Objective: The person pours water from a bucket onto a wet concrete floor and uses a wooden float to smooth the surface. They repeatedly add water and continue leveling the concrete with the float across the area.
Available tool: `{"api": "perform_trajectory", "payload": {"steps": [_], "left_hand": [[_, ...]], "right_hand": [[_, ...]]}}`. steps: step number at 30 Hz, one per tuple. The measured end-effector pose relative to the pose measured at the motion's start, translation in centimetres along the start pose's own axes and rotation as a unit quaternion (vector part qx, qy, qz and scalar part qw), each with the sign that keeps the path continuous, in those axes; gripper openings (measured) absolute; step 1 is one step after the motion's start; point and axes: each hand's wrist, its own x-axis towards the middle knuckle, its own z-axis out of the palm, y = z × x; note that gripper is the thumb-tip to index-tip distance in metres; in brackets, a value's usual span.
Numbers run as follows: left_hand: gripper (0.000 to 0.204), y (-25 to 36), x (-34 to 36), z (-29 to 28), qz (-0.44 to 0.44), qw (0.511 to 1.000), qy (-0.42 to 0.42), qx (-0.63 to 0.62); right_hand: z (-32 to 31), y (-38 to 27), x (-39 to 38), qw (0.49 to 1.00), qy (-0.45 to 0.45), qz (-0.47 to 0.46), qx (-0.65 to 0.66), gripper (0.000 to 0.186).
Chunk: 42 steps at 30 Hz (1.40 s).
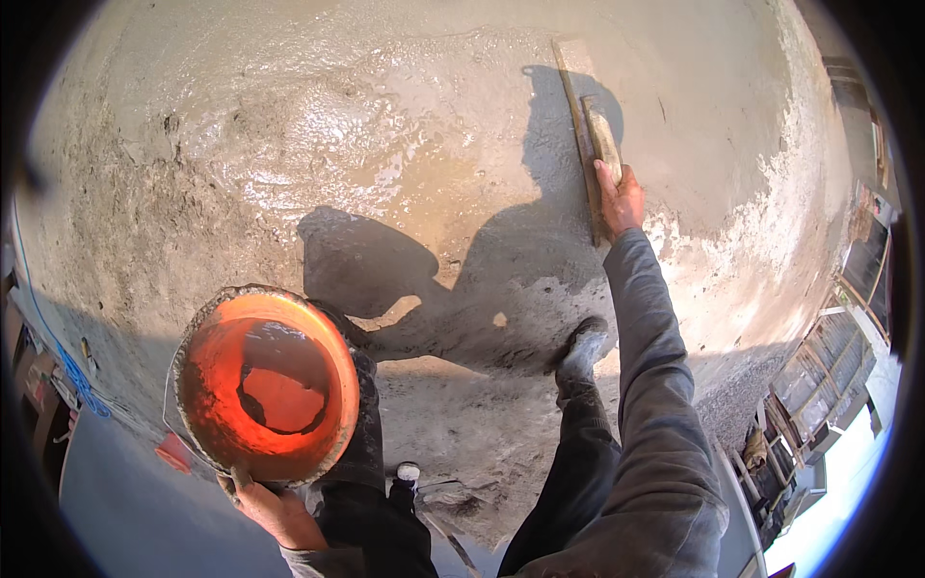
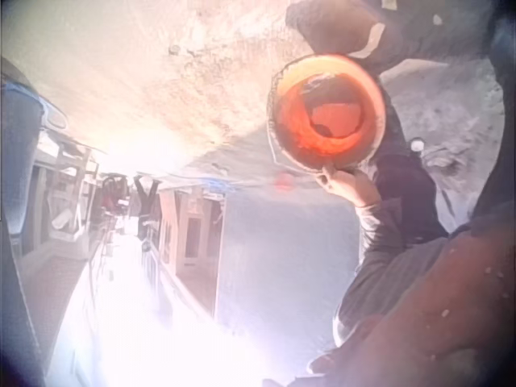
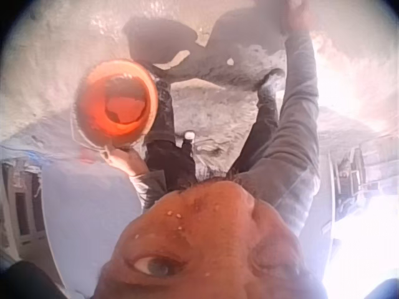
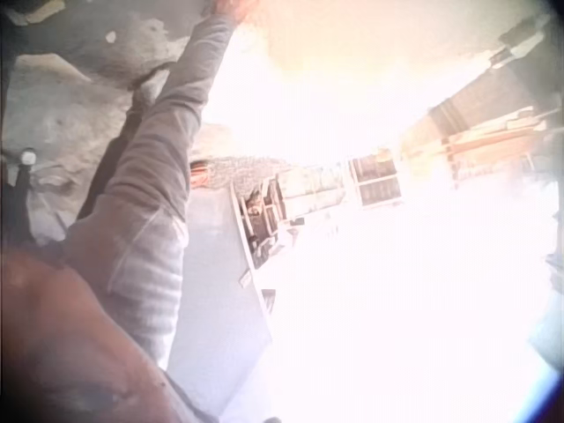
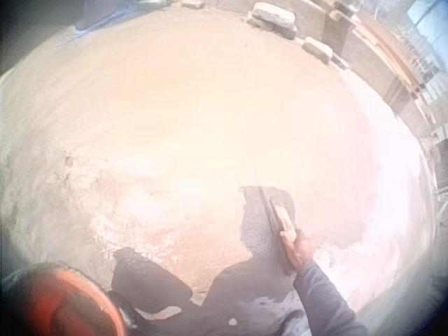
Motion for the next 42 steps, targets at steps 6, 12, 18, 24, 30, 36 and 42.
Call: {"api": "perform_trajectory", "payload": {"steps": [6,12,18,24,30,36,42], "left_hand": [[0.032,1.4,-1.9,1.0,-0.057,0.994,-0.071,-0.063],[0.034,4.1,-1.3,2.2,-0.028,0.993,-0.064,-0.097],[0.037,5.9,3.0,0.9,-0.049,0.989,-0.012,-0.137],[0.034,5.8,8.0,-1.8,-0.117,0.978,0.077,-0.154],[0.023,5.7,12.3,-2.0,-0.078,0.976,0.090,-0.181],[0.010,8.8,21.7,2.7,0.023,0.986,0.095,-0.135],[0.013,13.4,30.3,10.6,0.263,0.959,0.069,0.081]], "right_hand": [[-8.5,10.6,4.8,0.854,0.188,0.265,0.406,0.061],[-0.9,-4.3,11.3,0.817,0.093,0.212,0.528,0.054],[13.6,-29.5,9.2,0.902,-0.148,0.070,0.399,0.061],[26.1,-49.5,-1.7,0.893,-0.351,-0.022,0.280,0.082],[30.9,-53.5,-9.1,0.901,-0.388,-0.193,0.027,0.065],[24.0,-43.2,-17.0,0.917,-0.356,-0.180,-0.022,0.065],[12.6,-34.9,-18.1,0.962,-0.213,-0.166,0.034,0.036]]}}
